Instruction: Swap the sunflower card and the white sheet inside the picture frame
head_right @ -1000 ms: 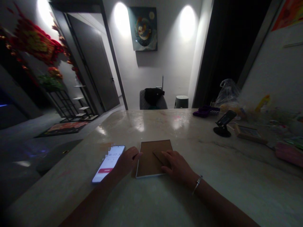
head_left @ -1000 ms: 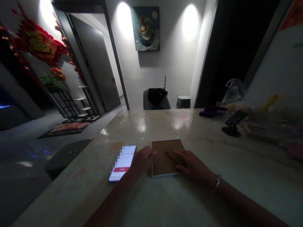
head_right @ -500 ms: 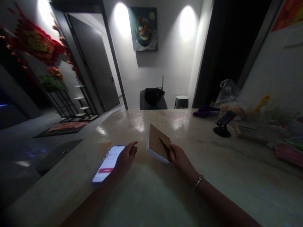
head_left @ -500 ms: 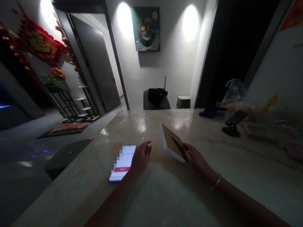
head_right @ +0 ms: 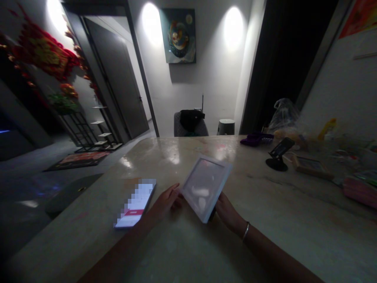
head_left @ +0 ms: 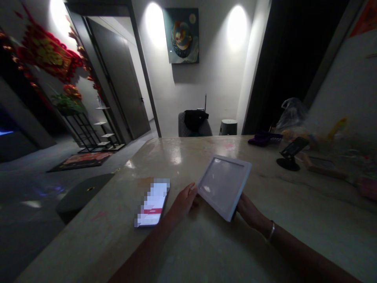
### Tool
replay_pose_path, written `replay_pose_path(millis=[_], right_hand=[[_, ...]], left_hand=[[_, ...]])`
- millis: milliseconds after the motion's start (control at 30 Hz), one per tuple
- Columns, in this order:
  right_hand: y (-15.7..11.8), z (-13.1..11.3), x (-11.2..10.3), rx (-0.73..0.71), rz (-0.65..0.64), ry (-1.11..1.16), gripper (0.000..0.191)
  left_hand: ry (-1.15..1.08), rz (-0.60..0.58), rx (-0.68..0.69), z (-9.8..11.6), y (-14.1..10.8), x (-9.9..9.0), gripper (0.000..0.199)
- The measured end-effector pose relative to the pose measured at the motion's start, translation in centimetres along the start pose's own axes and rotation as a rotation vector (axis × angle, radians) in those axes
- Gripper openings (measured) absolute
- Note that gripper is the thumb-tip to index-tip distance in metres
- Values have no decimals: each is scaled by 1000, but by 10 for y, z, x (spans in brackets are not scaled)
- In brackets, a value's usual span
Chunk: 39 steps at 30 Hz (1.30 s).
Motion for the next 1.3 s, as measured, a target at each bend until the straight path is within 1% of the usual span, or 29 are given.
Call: replay_pose_path(millis=[67, 133, 200, 267, 300, 400, 467, 500, 567, 667, 733, 800, 900, 933, 1000, 1033, 1100, 1200, 1300], right_hand=[[0, 4, 6, 34, -58, 49, 34], [0, 8, 13, 92, -137, 91, 29], [-1, 9, 21, 113, -231, 112, 25], [-2, 6, 27, 112, -299, 117, 25], [-2, 5, 28, 117, -321, 114, 26], [-3, 4, 30, 149, -381, 117, 26], [-3, 7, 28, 175, -394, 141, 26], [-2, 10, 26, 197, -381, 161, 26], [1, 18, 20, 256, -315, 219, 25], [8, 31, 7, 332, -156, 329, 27], [13, 38, -3, 353, -46, 392, 26], [18, 42, -13, 360, 45, 433, 24], [21, 44, -25, 372, 149, 417, 24], [21, 43, -28, 377, 158, 384, 25], [19, 40, -31, 375, 122, 255, 31], [19, 38, -32, 348, 95, 155, 35], [20, 33, -35, 246, 66, -91, 40], [22, 31, -40, 113, 111, -393, 38], [24, 38, -39, 118, 132, -496, 35]], left_hand=[[-70, -10, -22, -3, 2, 2, 53], [-146, 15, -68, -8, 4, 4, 55], [-236, 31, -147, -13, 4, 6, 61], [-335, 10, -223, -15, 3, 10, 64], [-384, 4, -247, -14, 2, 11, 63], [-508, 38, -274, -6, -2, 9, 58], [-569, 23, -291, 0, -5, 9, 57], [-596, 25, -300, 2, -6, 8, 58], [-628, 47, -314, 5, -7, 6, 60], [-592, 74, -331, 8, -8, 2, 59], [-549, 79, -339, 8, -8, 0, 57], [-546, 91, -352, 7, -7, -2, 60], [-555, 81, -354, 1, -6, -2, 66], [-535, 64, -339, 0, -5, -2, 66], [-459, 24, -295, -1, -4, -2, 65], [-415, 5, -274, 0, -4, -2, 64], [-335, -13, -249, 2, -5, -4, 63], [-229, 16, -211, 7, -7, -9, 64], [-79, 53, -118, 14, -8, -13, 62]])
Point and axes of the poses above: each hand's wrist, its own y-axis towards the middle knuckle, its own x-axis out of the palm, z = x × y, the point moved 5 cm from there along y, towards the middle knuckle, and after that the axes turned 3 degrees about z, right-handed, at the moved point
